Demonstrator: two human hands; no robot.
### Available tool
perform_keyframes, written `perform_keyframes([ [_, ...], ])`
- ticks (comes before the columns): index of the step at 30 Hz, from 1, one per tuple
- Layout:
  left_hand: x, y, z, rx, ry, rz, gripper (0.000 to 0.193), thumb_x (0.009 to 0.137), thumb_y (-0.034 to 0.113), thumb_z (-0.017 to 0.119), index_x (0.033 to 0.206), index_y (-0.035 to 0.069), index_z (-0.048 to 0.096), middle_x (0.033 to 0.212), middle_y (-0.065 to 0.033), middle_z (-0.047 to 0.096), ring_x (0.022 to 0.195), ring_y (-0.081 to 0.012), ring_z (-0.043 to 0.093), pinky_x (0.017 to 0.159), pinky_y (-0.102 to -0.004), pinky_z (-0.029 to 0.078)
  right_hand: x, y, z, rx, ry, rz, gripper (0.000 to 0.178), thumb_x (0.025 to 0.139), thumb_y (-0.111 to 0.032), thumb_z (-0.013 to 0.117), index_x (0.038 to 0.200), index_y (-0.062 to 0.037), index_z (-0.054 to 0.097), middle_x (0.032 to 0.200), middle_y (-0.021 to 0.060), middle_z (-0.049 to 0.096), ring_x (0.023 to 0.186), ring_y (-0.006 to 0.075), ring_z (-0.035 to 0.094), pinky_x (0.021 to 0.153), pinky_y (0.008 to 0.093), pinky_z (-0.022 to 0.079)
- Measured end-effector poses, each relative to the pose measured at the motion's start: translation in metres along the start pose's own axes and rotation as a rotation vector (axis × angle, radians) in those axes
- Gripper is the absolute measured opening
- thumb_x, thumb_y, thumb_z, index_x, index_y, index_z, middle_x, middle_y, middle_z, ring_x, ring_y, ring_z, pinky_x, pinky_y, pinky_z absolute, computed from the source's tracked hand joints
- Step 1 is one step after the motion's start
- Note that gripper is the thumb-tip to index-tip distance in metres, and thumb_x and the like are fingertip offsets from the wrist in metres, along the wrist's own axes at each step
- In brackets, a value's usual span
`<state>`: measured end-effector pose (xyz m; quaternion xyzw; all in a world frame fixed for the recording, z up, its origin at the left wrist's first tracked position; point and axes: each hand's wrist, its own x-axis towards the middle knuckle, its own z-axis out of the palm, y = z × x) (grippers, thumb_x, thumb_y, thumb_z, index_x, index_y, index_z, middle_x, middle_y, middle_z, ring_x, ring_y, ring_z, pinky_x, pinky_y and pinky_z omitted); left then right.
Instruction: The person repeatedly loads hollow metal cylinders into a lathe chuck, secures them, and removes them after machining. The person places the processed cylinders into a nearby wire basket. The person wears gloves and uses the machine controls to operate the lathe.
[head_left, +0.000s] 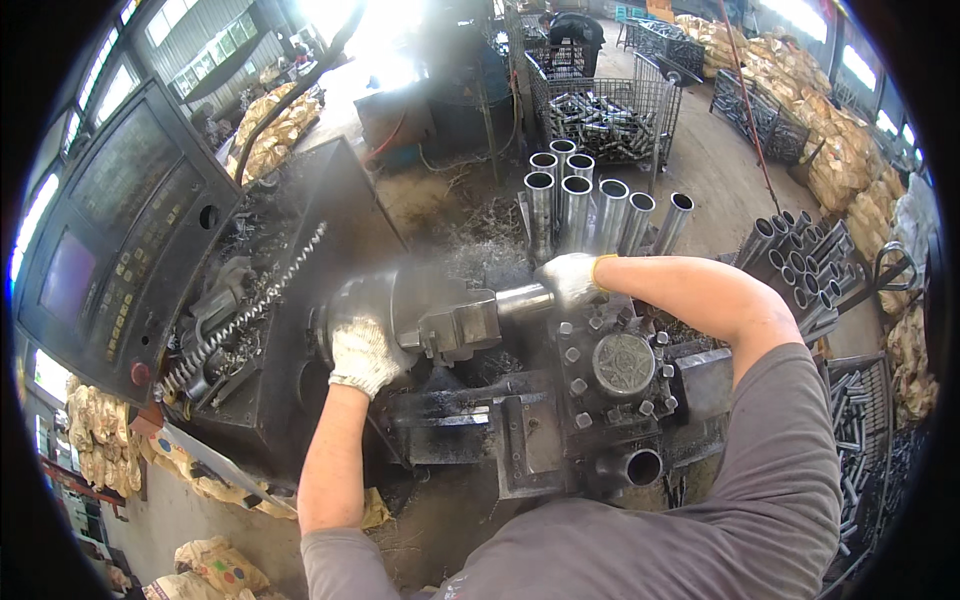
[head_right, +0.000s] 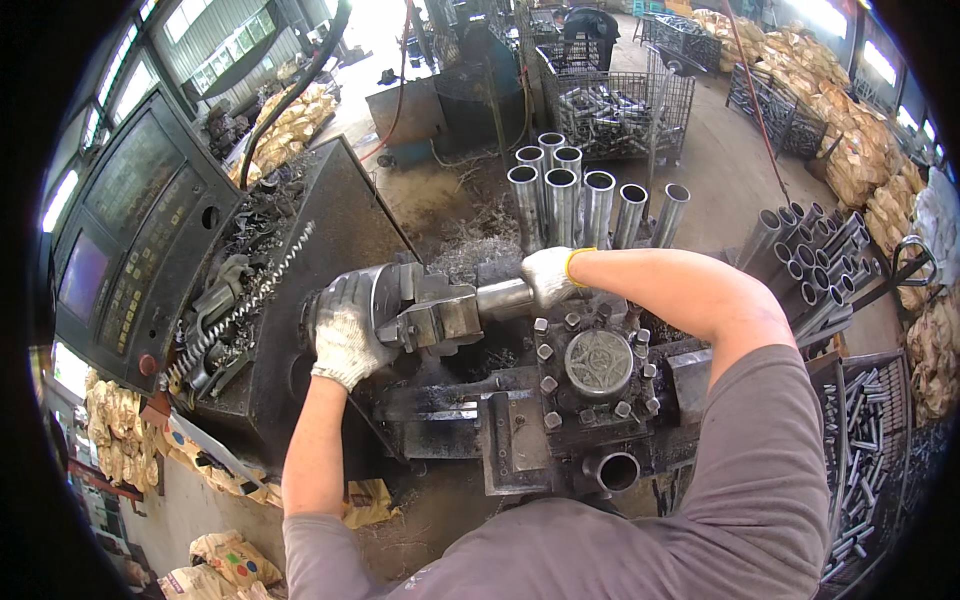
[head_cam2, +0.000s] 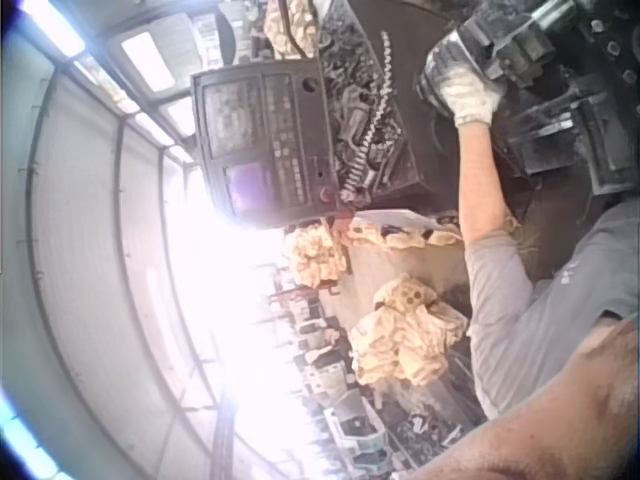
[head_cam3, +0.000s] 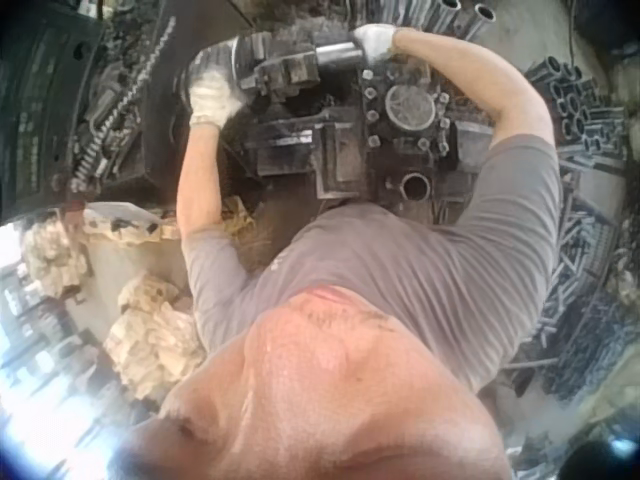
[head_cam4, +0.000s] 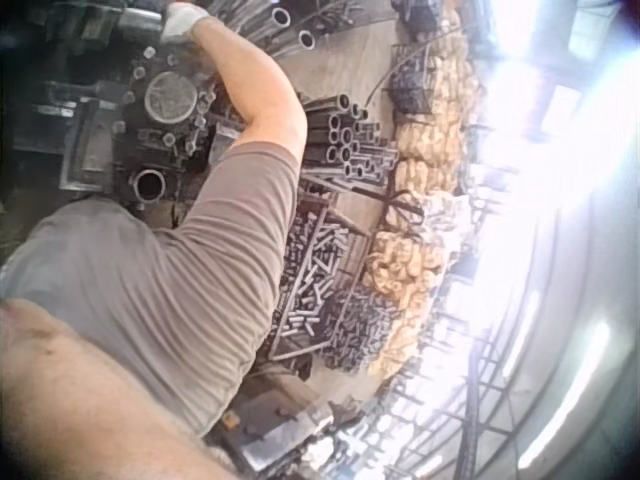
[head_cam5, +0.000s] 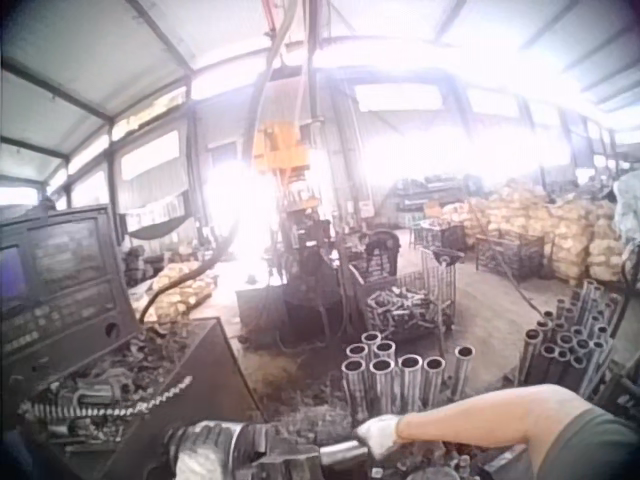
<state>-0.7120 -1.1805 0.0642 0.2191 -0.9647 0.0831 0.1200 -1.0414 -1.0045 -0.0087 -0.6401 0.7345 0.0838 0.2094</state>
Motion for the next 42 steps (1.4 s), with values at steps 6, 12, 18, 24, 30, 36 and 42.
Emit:
perform_keyframes([
  [6, 0.048, -0.006, -0.018, -0.072, -0.333, -0.006, 0.106, 0.058, 0.039, 0.094, 0.151, 0.006, 0.053, 0.145, -0.0202, 0.064, 0.135, -0.0377, 0.062, 0.115, -0.0447, 0.052, 0.012, -0.013, 0.018, 0.154, 0.031, -0.005, 0.064, 0.064, -0.043, 0.091, 0.108, 0.0005, 0.079, 0.103, 0.0238, 0.08, 0.095, 0.0365, 0.078, 0.083, 0.0449, 0.061],
  [12, 0.001, 0.006, -0.021, -0.208, 0.045, -0.015, 0.074, 0.077, 0.008, 0.073, 0.15, 0.006, 0.059, 0.143, -0.0204, 0.067, 0.137, -0.0398, 0.061, 0.118, -0.0497, 0.048, 0.01, -0.047, -0.011, 0.013, 0.027, 0.033, 0.062, 0.062, -0.043, 0.091, 0.109, -0.0028, 0.082, 0.105, 0.0226, 0.08, 0.099, 0.035, 0.079, 0.087, 0.0458, 0.062],
  [18, -0.072, -0.043, -0.055, 0.473, 0.278, -0.342, 0.071, 0.08, 0.021, 0.077, 0.147, 0.009, 0.061, 0.156, -0.0204, 0.054, 0.151, -0.042, 0.046, 0.13, -0.0607, 0.026, 0.05, -0.032, 0.024, 0.169, 0.166, -0.119, 0.074, 0.066, -0.051, 0.092, 0.12, -0.0031, 0.076, 0.109, 0.0221, 0.08, 0.1, 0.0365, 0.077, 0.088, 0.0457, 0.061],
  [24, -0.032, -0.101, -0.058, 0.7, 0.318, -0.095, 0.015, 0.088, 0.015, 0.066, 0.094, 0.007, 0.077, 0.115, -0.016, 0.073, 0.133, -0.0356, 0.058, 0.126, -0.0559, 0.034, 0.031, 0.004, -0.01, -0.075, -0.37, 0.035, 0.081, 0.079, -0.068, 0.085, 0.122, 0.0009, 0.078, 0.101, 0.0135, 0.081, 0.098, 0.0282, 0.078, 0.086, 0.042, 0.061],
  [30, 0.121, -0.046, -0.035, 0.438, 0.447, 0.022, 0.051, 0.082, 0.003, 0.065, 0.132, 0.015, 0.07, 0.13, -0.013, 0.069, 0.122, -0.0331, 0.065, 0.109, -0.0524, 0.05, 0.027, -0.027, -0.006, 0.48, -0.205, -0.012, 0.039, 0.079, -0.027, 0.092, 0.104, 0.0001, 0.079, 0.087, 0.0139, 0.079, 0.072, 0.0236, 0.077, 0.062, 0.0372, 0.066],
  [36, -0.039, 0.075, -0.017, -0.682, 0.281, 0.26, 0.033, 0.092, 0.003, 0.078, 0.124, 0.008, 0.077, 0.111, -0.0162, 0.08, 0.102, -0.0332, 0.079, 0.089, -0.0422, 0.062, 0.044, -0.034, 0.028, 0.072, 0.115, -0.144, 0.058, 0.078, -0.027, 0.09, 0.124, 0.0023, 0.07, 0.09, 0.0154, 0.079, 0.08, 0.0255, 0.079, 0.071, 0.0374, 0.066],
  [42, -0.312, 0.032, 0.116, -1.936, 0.735, -1.39, 0.036, 0.106, 0.051, 0.058, 0.088, 0.019, 0.063, 0.071, 0.0064, 0.058, 0.06, -0.0143, 0.054, 0.058, -0.0295, 0.049, 0.031, -0.047, -0.005, 0.573, -0.287, 0.093, 0.033, 0.075, -0.021, 0.089, 0.098, 0.0009, 0.079, 0.085, 0.014, 0.079, 0.072, 0.0229, 0.078, 0.058, 0.0365, 0.065],
])
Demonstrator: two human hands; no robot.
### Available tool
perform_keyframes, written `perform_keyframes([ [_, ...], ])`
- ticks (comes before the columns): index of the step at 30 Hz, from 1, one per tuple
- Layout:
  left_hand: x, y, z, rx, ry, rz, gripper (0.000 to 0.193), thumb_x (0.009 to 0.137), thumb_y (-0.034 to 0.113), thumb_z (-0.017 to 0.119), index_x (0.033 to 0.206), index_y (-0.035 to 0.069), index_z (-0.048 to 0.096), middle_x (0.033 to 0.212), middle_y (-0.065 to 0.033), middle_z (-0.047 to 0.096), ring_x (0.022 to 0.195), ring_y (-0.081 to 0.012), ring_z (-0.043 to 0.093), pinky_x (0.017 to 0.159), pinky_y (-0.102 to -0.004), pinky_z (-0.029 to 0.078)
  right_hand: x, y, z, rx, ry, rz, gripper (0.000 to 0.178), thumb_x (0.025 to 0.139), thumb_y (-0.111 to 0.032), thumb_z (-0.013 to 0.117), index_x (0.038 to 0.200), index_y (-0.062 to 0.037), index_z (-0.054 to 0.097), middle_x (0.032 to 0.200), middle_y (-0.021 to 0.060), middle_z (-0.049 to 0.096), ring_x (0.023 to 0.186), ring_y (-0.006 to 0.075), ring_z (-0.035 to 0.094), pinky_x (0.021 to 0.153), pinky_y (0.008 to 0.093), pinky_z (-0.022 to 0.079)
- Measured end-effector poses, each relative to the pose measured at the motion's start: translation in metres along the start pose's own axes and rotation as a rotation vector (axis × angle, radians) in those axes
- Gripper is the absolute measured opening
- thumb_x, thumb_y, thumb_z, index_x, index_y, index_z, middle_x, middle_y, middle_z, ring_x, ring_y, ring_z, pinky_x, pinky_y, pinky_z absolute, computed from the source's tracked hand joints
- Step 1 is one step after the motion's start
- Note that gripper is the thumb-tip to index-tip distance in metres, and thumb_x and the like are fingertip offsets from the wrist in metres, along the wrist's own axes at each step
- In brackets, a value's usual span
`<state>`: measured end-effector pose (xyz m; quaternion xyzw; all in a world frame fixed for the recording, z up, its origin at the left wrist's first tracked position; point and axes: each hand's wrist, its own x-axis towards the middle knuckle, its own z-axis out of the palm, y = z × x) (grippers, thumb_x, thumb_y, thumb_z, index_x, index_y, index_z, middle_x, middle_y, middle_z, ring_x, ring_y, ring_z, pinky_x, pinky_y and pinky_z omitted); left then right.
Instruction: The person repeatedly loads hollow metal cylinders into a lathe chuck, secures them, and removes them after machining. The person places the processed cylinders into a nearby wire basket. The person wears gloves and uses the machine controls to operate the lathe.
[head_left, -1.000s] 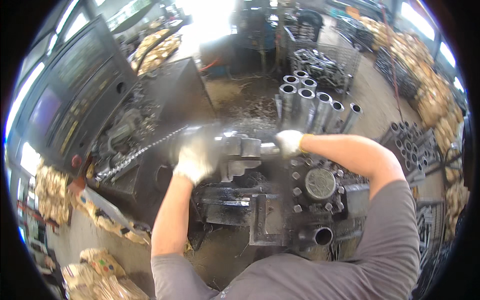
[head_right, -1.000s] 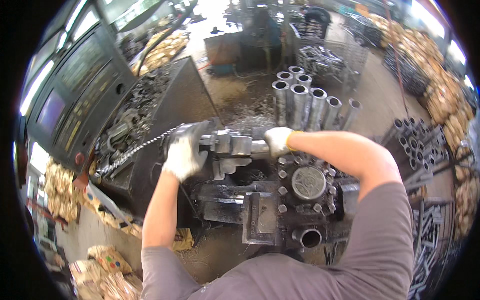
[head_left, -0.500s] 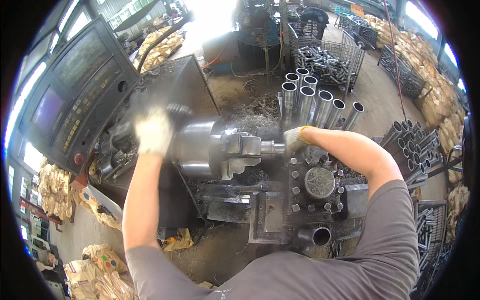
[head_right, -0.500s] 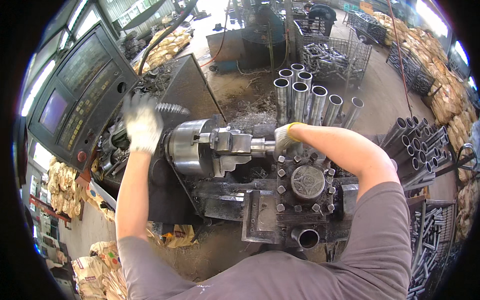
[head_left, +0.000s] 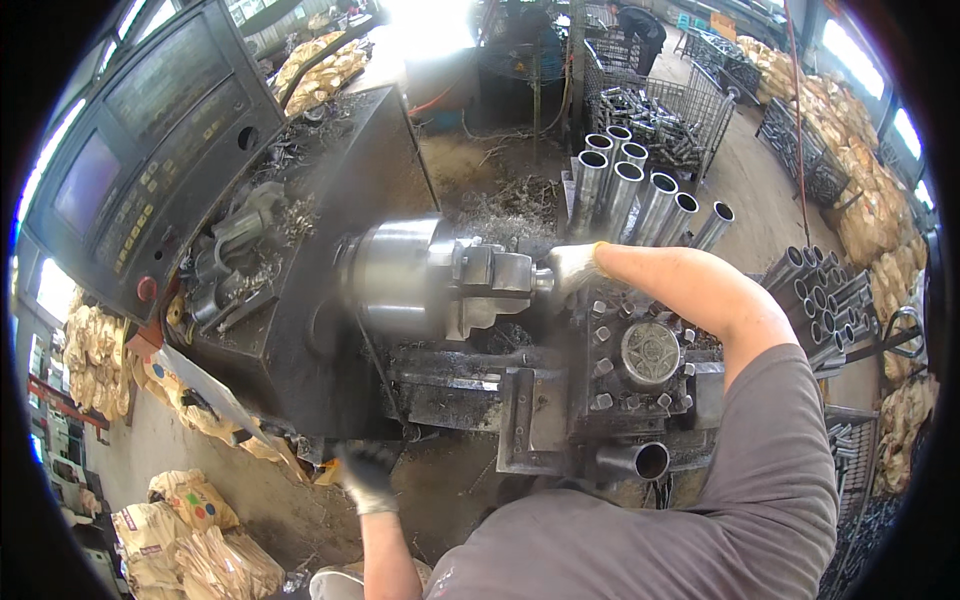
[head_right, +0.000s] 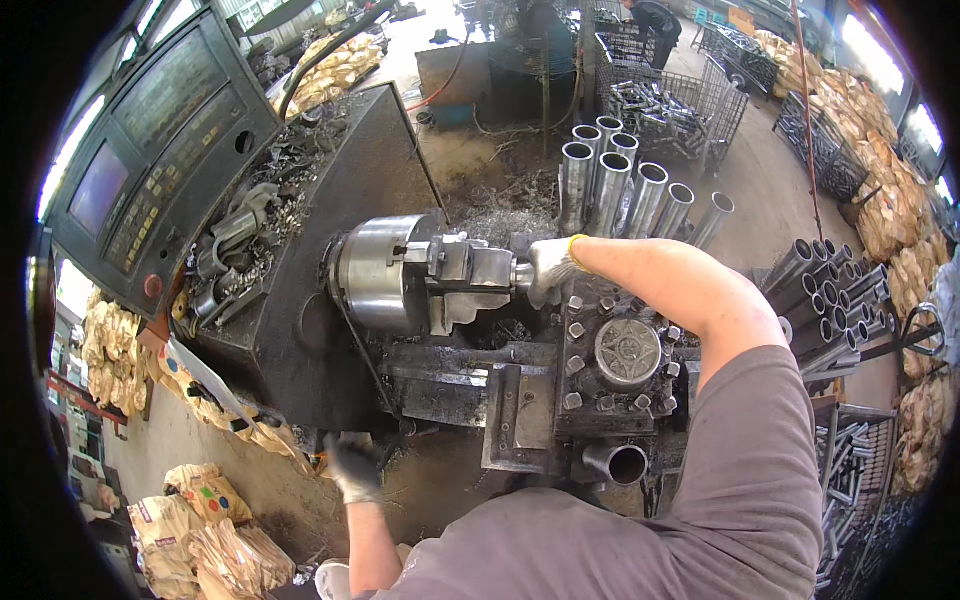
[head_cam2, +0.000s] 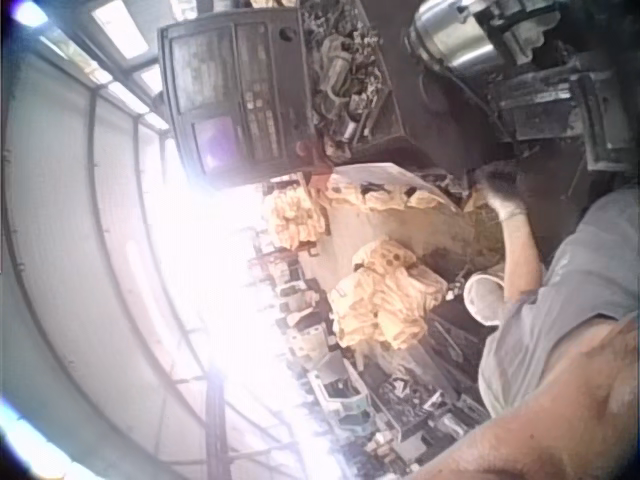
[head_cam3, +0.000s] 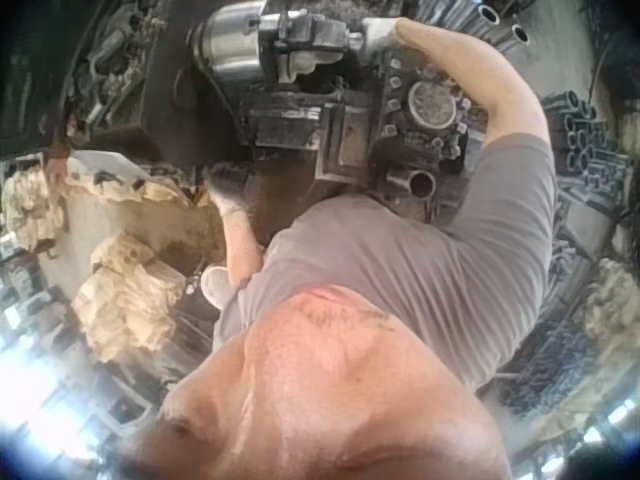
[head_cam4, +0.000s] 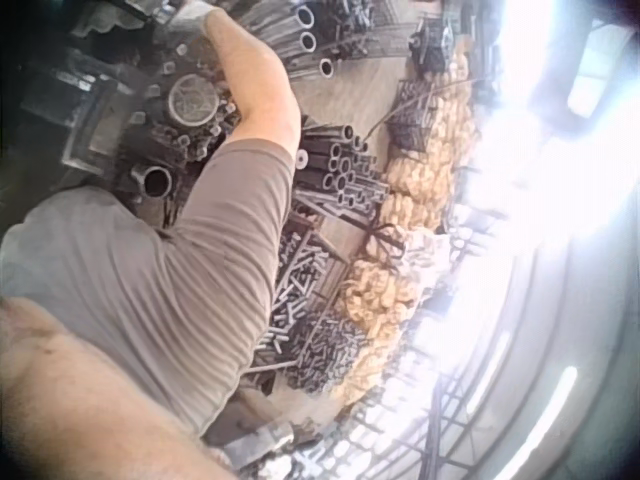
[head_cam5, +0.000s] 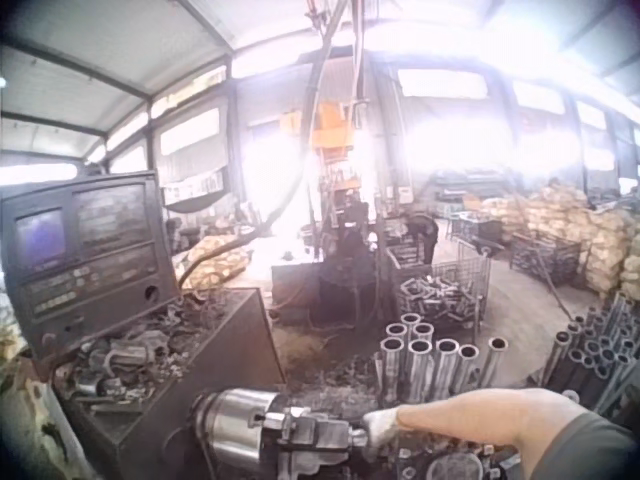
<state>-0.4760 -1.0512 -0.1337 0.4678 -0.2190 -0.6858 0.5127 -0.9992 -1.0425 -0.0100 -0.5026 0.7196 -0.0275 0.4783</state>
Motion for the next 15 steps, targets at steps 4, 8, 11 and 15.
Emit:
perform_keyframes([
  [4, 0.038, 0.036, -0.091, -0.269, 0.278, -0.025, 0.03, 0.104, 0.045, 0.054, 0.082, 0.026, 0.056, 0.065, 0.0119, 0.051, 0.054, -0.0075, 0.047, 0.048, -0.0246, 0.044, -0.006, -0.011, -0.004, 0.006, -0.024, 0.043, 0.04, 0.072, -0.023, 0.092, 0.101, 0.0006, 0.078, 0.088, 0.0169, 0.078, 0.07, 0.0234, 0.077, 0.057, 0.0378, 0.065],
  [8, 0.038, 0.053, -0.095, -0.363, 0.19, -0.272, 0.043, 0.105, 0.055, 0.052, 0.076, 0.024, 0.055, 0.062, 0.0091, 0.051, 0.052, -0.0118, 0.045, 0.048, -0.0257, 0.041, -0.037, -0.019, -0.002, -0.296, 0.137, -0.057, 0.057, 0.071, -0.042, 0.091, 0.103, 0.0028, 0.077, 0.091, 0.0213, 0.079, 0.081, 0.0353, 0.078, 0.074, 0.0441, 0.064],
  [11, 0.068, 0.055, -0.126, -0.279, 0.001, -0.338, 0.04, 0.107, 0.048, 0.053, 0.076, 0.024, 0.055, 0.061, 0.0088, 0.051, 0.05, -0.0118, 0.045, 0.046, -0.0264, 0.04, -0.063, -0.019, 0.002, -0.558, 0.523, -0.114, 0.074, 0.075, -0.056, 0.083, 0.116, 0.0051, 0.074, 0.102, 0.0263, 0.078, 0.1, 0.0427, 0.076, 0.093, 0.0462, 0.06],
  [15, 0.083, 0.041, -0.142, 0.031, 0.162, -0.089, 0.036, 0.108, 0.044, 0.055, 0.078, 0.024, 0.056, 0.062, 0.0077, 0.05, 0.049, -0.0107, 0.044, 0.045, -0.0267, 0.037, -0.154, -0.033, 0.014, -0.18, 0.751, -0.298, 0.069, 0.085, -0.041, 0.084, 0.136, 0.0006, 0.065, 0.113, 0.02, 0.078, 0.103, 0.0351, 0.077, 0.093, 0.0426, 0.06],
])
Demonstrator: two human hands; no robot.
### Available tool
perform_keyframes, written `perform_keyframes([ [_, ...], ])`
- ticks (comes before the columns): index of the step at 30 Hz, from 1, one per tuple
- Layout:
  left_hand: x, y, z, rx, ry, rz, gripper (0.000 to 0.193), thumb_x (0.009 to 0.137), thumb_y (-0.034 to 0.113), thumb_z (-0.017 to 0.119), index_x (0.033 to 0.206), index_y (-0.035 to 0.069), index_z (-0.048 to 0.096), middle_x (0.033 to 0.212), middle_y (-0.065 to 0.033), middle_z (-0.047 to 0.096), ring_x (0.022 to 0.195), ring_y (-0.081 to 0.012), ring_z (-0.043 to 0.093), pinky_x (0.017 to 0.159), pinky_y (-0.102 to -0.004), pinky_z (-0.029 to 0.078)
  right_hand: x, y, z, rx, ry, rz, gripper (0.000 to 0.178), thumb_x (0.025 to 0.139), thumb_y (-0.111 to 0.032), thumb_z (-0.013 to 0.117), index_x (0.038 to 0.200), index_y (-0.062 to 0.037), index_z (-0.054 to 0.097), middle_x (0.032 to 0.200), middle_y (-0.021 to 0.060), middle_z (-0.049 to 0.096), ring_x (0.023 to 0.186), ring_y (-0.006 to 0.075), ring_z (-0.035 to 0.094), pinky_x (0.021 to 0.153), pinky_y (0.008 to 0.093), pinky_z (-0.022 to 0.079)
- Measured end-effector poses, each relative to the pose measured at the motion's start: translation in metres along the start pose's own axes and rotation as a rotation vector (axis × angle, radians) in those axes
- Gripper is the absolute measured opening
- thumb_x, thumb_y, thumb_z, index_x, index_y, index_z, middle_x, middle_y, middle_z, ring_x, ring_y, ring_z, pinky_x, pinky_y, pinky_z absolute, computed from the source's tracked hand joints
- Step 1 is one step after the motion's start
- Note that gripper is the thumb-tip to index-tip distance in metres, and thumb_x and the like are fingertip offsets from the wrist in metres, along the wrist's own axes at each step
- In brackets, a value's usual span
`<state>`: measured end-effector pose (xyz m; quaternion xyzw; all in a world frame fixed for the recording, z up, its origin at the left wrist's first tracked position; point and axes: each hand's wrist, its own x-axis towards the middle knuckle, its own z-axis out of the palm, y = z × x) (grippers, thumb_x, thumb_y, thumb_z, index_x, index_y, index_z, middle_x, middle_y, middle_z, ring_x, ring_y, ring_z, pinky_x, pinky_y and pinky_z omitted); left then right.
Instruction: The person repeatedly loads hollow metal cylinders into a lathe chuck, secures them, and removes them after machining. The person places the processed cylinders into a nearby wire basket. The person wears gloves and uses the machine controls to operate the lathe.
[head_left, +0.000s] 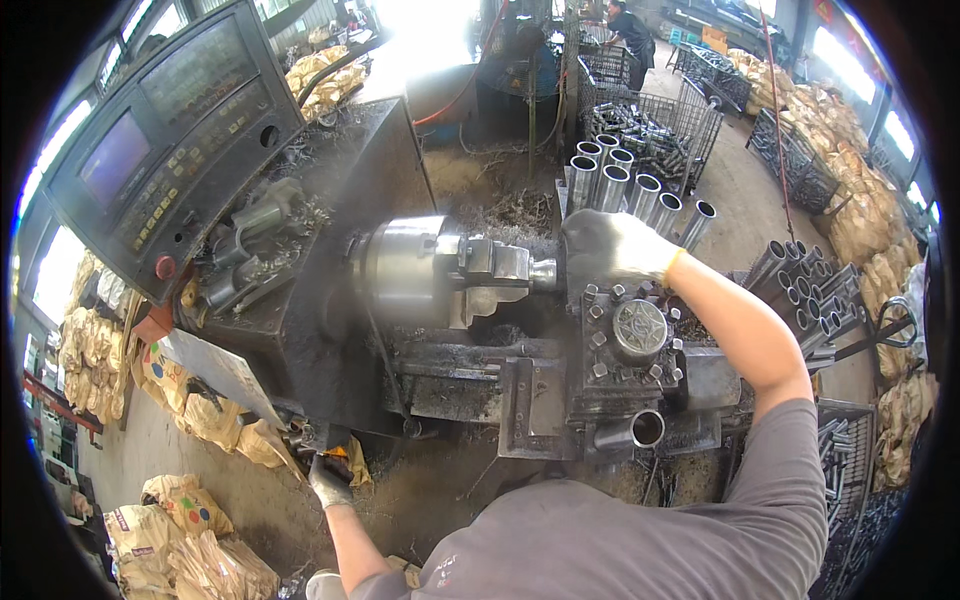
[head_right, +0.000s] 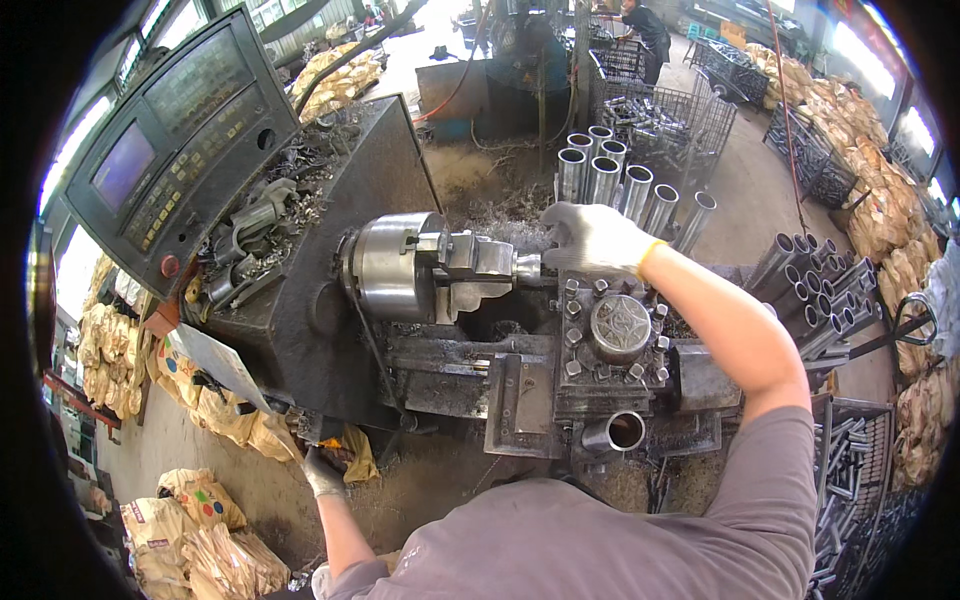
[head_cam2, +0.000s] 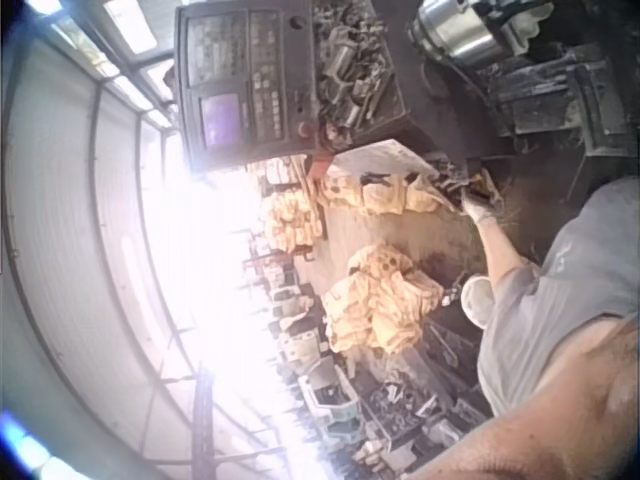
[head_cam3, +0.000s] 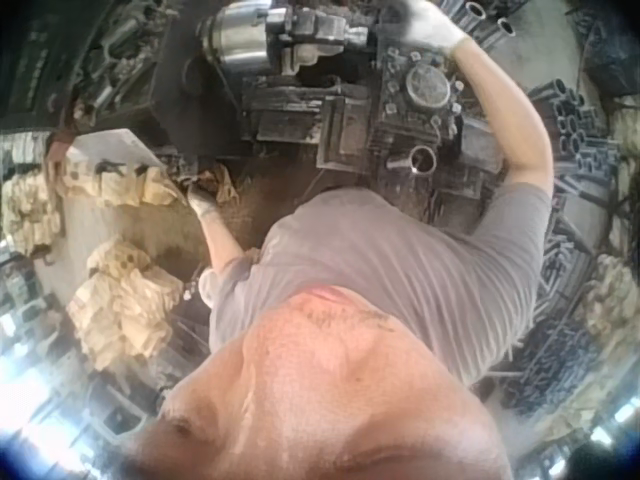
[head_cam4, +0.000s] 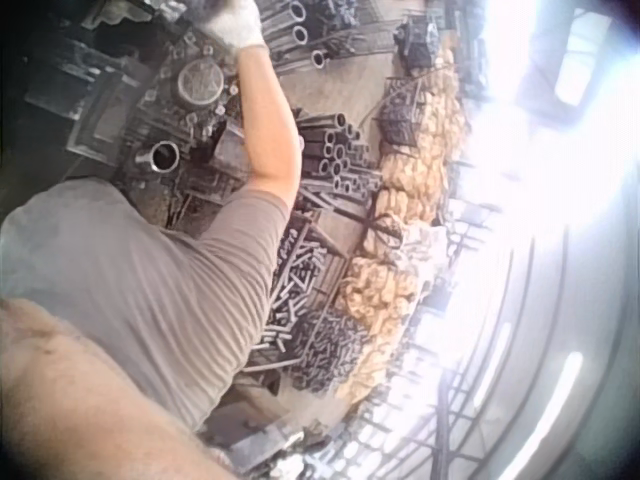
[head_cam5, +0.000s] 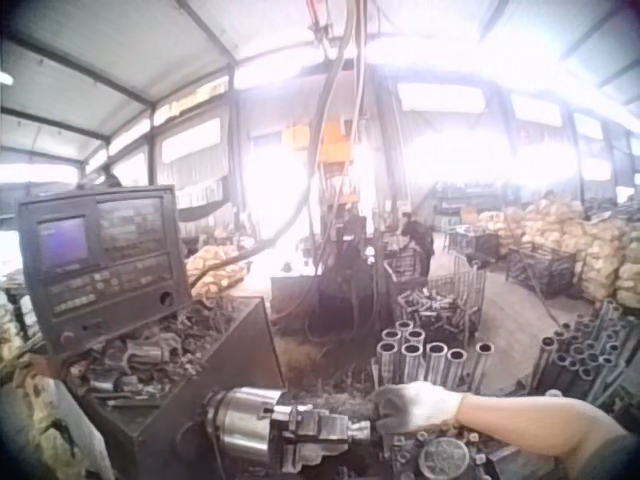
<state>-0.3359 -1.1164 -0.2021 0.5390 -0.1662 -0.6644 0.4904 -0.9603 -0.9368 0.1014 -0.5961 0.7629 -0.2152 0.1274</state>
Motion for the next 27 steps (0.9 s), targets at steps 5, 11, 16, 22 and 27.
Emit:
perform_keyframes([
  [5, 0.04, -0.02, -0.059, 0.003, 0.001, 0.082, 0.04, 0.108, 0.055, 0.059, 0.101, 0.017, 0.067, 0.072, 0.0009, 0.059, 0.06, -0.0138, 0.054, 0.053, -0.0315, 0.042, -0.079, -0.031, -0.037, 0.054, 0.186, -0.002, 0.048, 0.09, -0.023, 0.082, 0.131, -0.0027, 0.07, 0.103, 0.0122, 0.077, 0.091, 0.0226, 0.074, 0.086, 0.0351, 0.06],
  [11, -0.14, 0.101, 0.117, 0.922, 0.198, 1.616, 0.035, 0.101, 0.003, 0.067, 0.136, -0.003, 0.067, 0.115, -0.018, 0.075, 0.087, -0.0265, 0.069, 0.08, -0.0409, 0.058, -0.185, -0.019, -0.026, 0.324, 0.439, 0.224, 0.037, 0.09, -0.002, 0.074, 0.127, 0.0027, 0.069, 0.1, 0.0053, 0.076, 0.091, 0.0105, 0.069, 0.087, 0.0283, 0.057],
  [16, -0.124, 0.25, 0.267, 1.403, 0.146, 1.683, 0.058, 0.106, 0.024, 0.056, 0.16, 0.001, 0.048, 0.108, -0.0244, 0.079, 0.089, -0.0406, 0.079, 0.079, -0.0483, 0.064, -0.237, -0.016, -0.004, 0.413, 0.466, 0.317, 0.039, 0.09, 0.001, 0.073, 0.129, 0.0037, 0.068, 0.102, 0.0049, 0.075, 0.096, 0.0115, 0.07, 0.09, 0.0291, 0.057],
  [22, 0.005, 0.342, 0.328, 1.972, 0.261, 1.287, 0.073, 0.105, 0.03, 0.055, 0.168, 0.004, 0.032, 0.116, -0.0249, 0.078, 0.098, -0.0429, 0.078, 0.087, -0.0533, 0.062, -0.284, -0.047, 0.003, 0.25, 0.468, 0.38, 0.038, 0.088, -0.005, 0.077, 0.125, 0.0026, 0.071, 0.096, 0.0067, 0.076, 0.09, 0.0104, 0.068, 0.085, 0.0298, 0.057],
  [27, -0.112, 0.271, 0.295, 1.322, 0.23, 1.835, 0.062, 0.107, 0.032, 0.057, 0.163, 0.006, 0.046, 0.116, -0.0234, 0.078, 0.096, -0.0406, 0.079, 0.084, -0.0532, 0.062, -0.315, -0.055, -0.003, 0.201, 0.397, 0.384, 0.039, 0.087, -0.009, 0.08, 0.124, 0.0019, 0.073, 0.103, 0.0114, 0.081, 0.095, 0.0167, 0.076, 0.09, 0.0332, 0.06],
])
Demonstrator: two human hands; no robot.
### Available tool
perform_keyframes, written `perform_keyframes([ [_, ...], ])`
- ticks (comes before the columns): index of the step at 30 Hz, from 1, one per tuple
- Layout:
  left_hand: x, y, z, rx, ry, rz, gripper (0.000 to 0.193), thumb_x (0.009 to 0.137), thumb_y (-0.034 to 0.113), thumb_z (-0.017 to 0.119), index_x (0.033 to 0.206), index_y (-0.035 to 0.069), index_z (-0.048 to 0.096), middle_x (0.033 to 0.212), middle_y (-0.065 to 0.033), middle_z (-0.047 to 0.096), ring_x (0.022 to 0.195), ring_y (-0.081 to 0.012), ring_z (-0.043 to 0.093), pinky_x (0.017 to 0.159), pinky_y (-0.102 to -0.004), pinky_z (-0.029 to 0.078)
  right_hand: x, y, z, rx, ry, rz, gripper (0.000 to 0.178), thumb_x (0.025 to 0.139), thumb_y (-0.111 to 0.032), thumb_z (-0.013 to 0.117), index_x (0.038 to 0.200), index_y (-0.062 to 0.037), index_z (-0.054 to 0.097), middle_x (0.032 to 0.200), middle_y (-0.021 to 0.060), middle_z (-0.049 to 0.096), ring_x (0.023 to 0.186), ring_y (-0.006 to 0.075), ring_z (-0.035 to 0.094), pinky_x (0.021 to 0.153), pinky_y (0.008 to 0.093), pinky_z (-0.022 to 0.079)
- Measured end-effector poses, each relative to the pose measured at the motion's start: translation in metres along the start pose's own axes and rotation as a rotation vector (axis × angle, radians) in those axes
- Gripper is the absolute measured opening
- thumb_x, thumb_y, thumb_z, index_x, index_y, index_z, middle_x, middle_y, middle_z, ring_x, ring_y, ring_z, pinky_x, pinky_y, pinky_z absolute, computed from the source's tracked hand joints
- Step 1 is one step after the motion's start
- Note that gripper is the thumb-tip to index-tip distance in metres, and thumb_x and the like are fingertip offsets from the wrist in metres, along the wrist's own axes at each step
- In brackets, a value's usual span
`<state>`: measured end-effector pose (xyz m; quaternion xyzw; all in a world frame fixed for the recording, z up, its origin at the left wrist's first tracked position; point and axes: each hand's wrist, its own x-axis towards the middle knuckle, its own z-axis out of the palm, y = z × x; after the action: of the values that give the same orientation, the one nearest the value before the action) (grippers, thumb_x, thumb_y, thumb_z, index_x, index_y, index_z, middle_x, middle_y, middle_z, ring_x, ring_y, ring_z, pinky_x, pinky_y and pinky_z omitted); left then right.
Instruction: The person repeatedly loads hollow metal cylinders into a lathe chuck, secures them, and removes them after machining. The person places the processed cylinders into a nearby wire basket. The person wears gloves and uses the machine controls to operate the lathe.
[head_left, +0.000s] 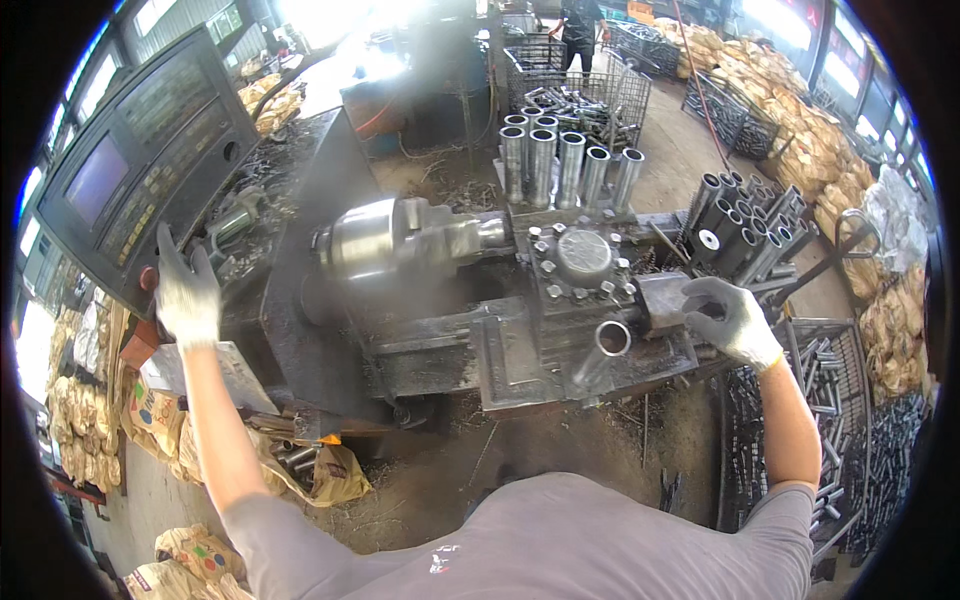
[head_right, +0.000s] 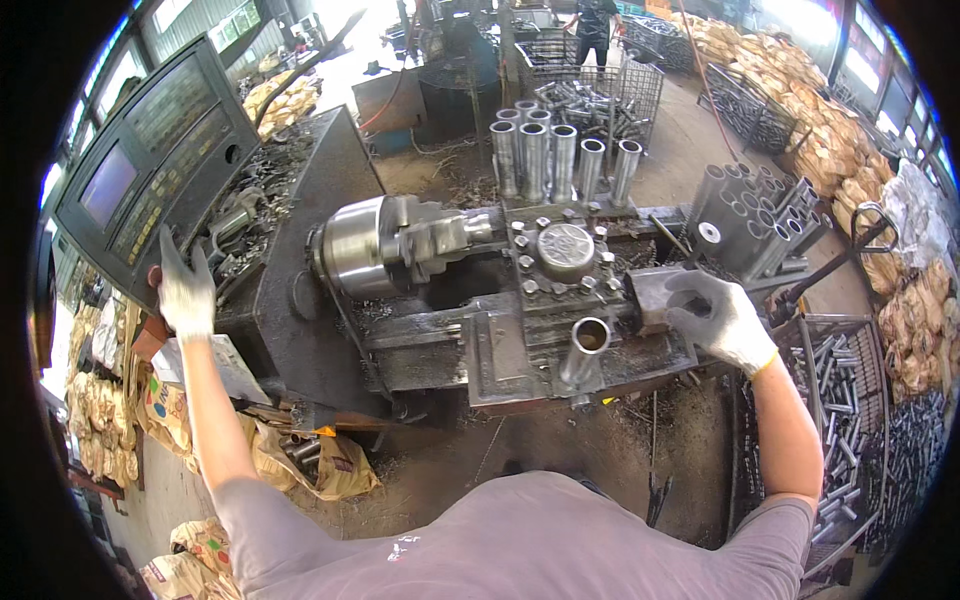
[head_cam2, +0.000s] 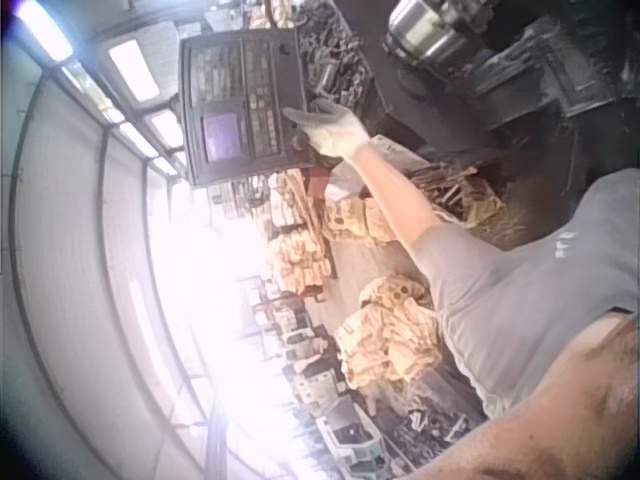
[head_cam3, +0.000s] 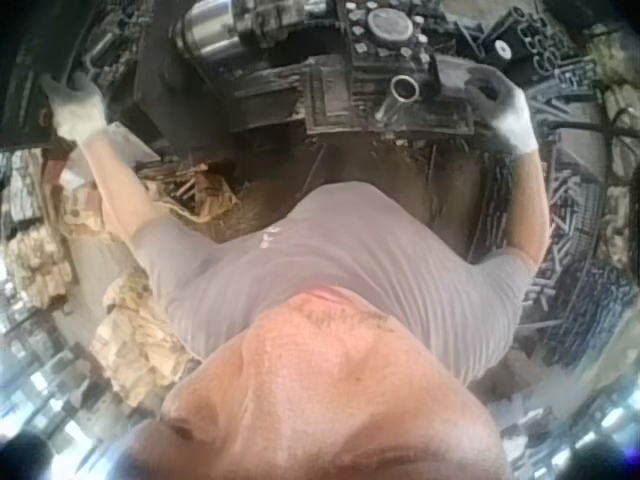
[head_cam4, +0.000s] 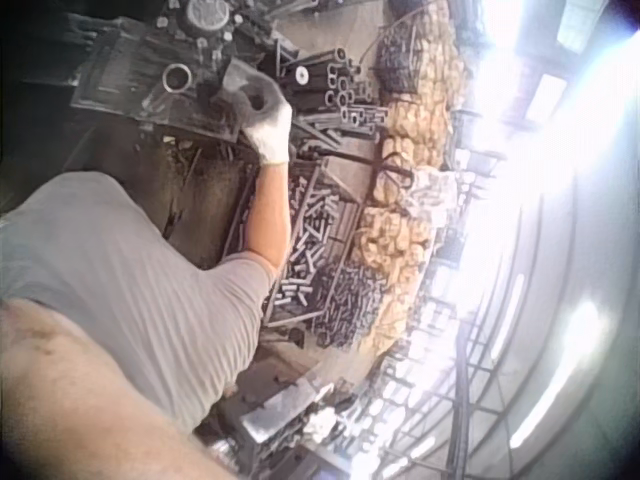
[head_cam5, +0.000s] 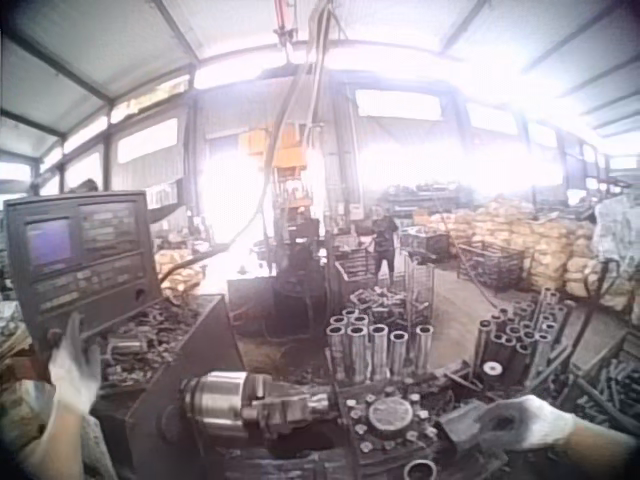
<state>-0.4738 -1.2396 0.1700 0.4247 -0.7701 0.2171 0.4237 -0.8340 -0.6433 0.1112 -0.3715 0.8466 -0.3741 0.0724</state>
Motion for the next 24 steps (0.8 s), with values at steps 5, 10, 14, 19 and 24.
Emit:
perform_keyframes([
  [5, -0.22, 0.126, -0.074, -0.767, -0.239, 0.125, 0.022, 0.1, 0.004, 0.063, 0.119, -0.002, 0.073, 0.099, -0.0153, 0.078, 0.093, -0.0266, 0.076, 0.083, -0.039, 0.062, -0.015, 0.049, 0.012, 0.033, -0.165, 0.064, 0.05, 0.082, -0.015, 0.085, 0.128, -0.0002, 0.071, 0.109, 0.0112, 0.08, 0.087, 0.0162, 0.076, 0.085, 0.0315, 0.061],
  [10, -0.476, 0.138, -0.114, -0.638, -0.898, -0.459, 0.021, 0.097, 0.021, 0.069, 0.109, 0.007, 0.08, 0.098, -0.0211, 0.079, 0.093, -0.037, 0.08, 0.085, -0.042, 0.062, 0.018, 0.06, 0.058, 0.002, -0.47, -0.04, 0.085, 0.075, -0.024, 0.095, 0.148, -0.0044, 0.057, 0.131, 0.0167, 0.075, 0.106, 0.0247, 0.077, 0.095, 0.0389, 0.061],
  [14, -0.529, 0.141, -0.183, -0.602, -1.04, -0.625, 0.025, 0.098, 0.026, 0.068, 0.112, 0.008, 0.079, 0.1, -0.0209, 0.08, 0.094, -0.0382, 0.079, 0.085, -0.044, 0.062, 0.034, 0.074, 0.114, 0.067, -0.414, -0.272, 0.081, 0.075, -0.026, 0.098, 0.144, -0.0051, 0.061, 0.127, 0.0151, 0.077, 0.111, 0.0244, 0.075, 0.1, 0.0393, 0.059],
  [19, -0.549, 0.149, -0.257, -0.384, -0.909, -0.705, 0.028, 0.099, 0.027, 0.068, 0.118, 0.008, 0.076, 0.102, -0.021, 0.079, 0.096, -0.0402, 0.077, 0.085, -0.0473, 0.062, 0.007, 0.005, 0.176, -0.061, -0.527, -0.473, 0.026, 0.086, -0.025, 0.086, 0.104, -0.0085, 0.076, 0.09, 0.0131, 0.078, 0.083, 0.0245, 0.076, 0.079, 0.0368, 0.061],
  [24, -0.635, 0.138, -0.355, -0.291, -0.794, -0.864, 0.028, 0.099, 0.027, 0.068, 0.122, 0.013, 0.076, 0.104, -0.0182, 0.079, 0.098, -0.0401, 0.077, 0.083, -0.05, 0.061, -0.1, -0.093, 0.281, 0.146, -0.928, -0.994, 0.051, 0.075, -0.041, 0.092, 0.114, -0.0119, 0.077, 0.101, 0.0165, 0.079, 0.092, 0.0373, 0.078, 0.082, 0.0452, 0.062],
])
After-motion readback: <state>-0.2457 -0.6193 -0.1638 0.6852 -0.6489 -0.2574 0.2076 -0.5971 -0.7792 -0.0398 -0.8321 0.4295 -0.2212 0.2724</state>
